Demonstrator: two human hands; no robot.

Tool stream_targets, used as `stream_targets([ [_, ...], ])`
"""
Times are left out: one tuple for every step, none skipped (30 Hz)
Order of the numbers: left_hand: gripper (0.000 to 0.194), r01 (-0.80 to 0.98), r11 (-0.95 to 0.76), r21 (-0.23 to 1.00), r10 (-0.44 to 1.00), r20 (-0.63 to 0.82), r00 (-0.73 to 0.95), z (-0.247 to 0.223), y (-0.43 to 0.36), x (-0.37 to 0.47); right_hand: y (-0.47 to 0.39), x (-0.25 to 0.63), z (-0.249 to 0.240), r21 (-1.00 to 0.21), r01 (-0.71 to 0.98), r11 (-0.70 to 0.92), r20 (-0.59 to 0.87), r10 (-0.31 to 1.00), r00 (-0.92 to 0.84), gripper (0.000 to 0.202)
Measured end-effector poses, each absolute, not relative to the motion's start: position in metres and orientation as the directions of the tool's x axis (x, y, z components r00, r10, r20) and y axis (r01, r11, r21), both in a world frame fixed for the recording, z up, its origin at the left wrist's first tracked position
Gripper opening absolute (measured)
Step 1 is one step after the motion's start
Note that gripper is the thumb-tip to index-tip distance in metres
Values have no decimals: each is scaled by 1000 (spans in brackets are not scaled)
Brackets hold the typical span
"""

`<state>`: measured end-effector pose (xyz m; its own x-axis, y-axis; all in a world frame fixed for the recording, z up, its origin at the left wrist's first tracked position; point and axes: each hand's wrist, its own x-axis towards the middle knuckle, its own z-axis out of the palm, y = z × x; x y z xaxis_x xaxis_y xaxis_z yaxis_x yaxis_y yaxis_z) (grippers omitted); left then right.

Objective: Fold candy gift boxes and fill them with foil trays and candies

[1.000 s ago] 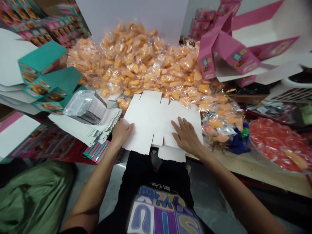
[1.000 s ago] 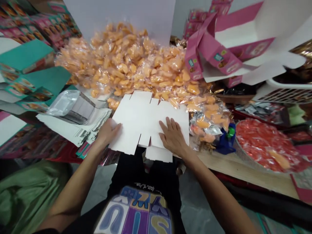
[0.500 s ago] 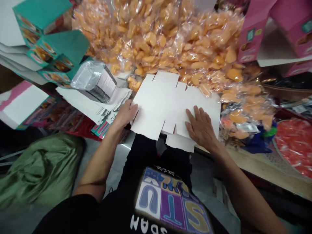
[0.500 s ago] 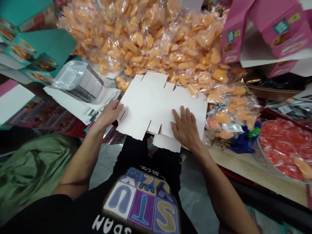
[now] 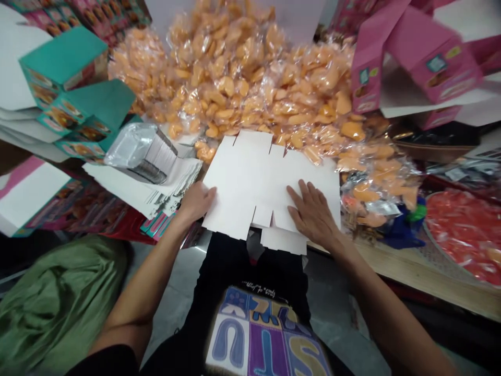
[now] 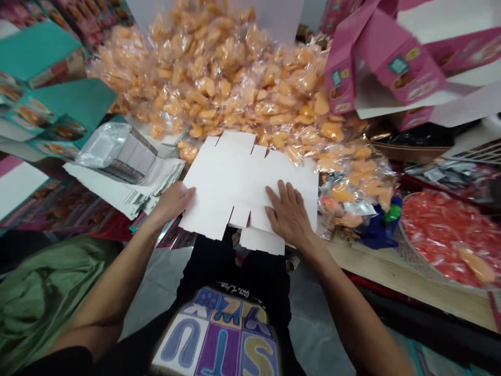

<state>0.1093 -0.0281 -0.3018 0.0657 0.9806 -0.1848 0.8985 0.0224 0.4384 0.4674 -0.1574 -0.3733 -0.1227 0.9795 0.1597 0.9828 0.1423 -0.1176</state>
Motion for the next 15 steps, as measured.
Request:
stream_targets([
  [41,930,2,368,979,-188,72,-297,-26,112,-157,467,-373,-112,984,138,162,980,-119,68],
  [42,954,-15,300,978,-196,77,-291,-24,115,-157,466,-373,-106,986,132,161,980,-114,67],
  [44,970,-28,243,975,-208,81,-286,-21,119,-157,466,-372,-101,987,127,155,982,-110,66],
  [44,978,-35,204,972,-223,81,-281,-18,123,-157,465,-371,-95,988,122,144,984,-107,66],
  [45,982,-31,185,968,-239,76,-276,-17,128,-157,465,-370,-91,989,117,132,986,-105,65],
  [46,984,-26,177,966,-249,70,-272,-15,131,-157,464,-369,-89,990,113,122,987,-102,65],
  [46,985,-22,173,966,-251,65,-270,-14,134,-157,463,-368,-90,990,111,114,988,-101,64],
  [46,985,-19,171,967,-245,61,-268,-14,136,-157,463,-367,-93,989,111,108,989,-101,64],
  [46,985,-17,170,969,-239,58,-267,-15,137,-157,462,-366,-98,989,110,104,990,-100,64],
  [46,985,-19,170,970,-235,59,-267,-15,137,-157,461,-365,-104,989,104,99,991,-94,64],
  [46,984,-29,174,971,-228,69,-267,-16,136,-156,460,-363,-109,990,94,91,992,-84,64],
  [45,982,-45,183,972,-221,85,-268,-16,134,-154,458,-362,-113,990,82,79,994,-74,64],
  [45,978,-62,198,972,-210,104,-269,-16,131,-151,456,-360,-116,990,76,65,996,-68,64],
  [44,973,-74,220,973,-196,119,-270,-15,128,-147,454,-357,-120,990,79,50,996,-74,65],
  [43,965,-82,248,975,-182,129,-271,-14,125,-141,452,-355,-124,988,97,35,995,-93,65],
])
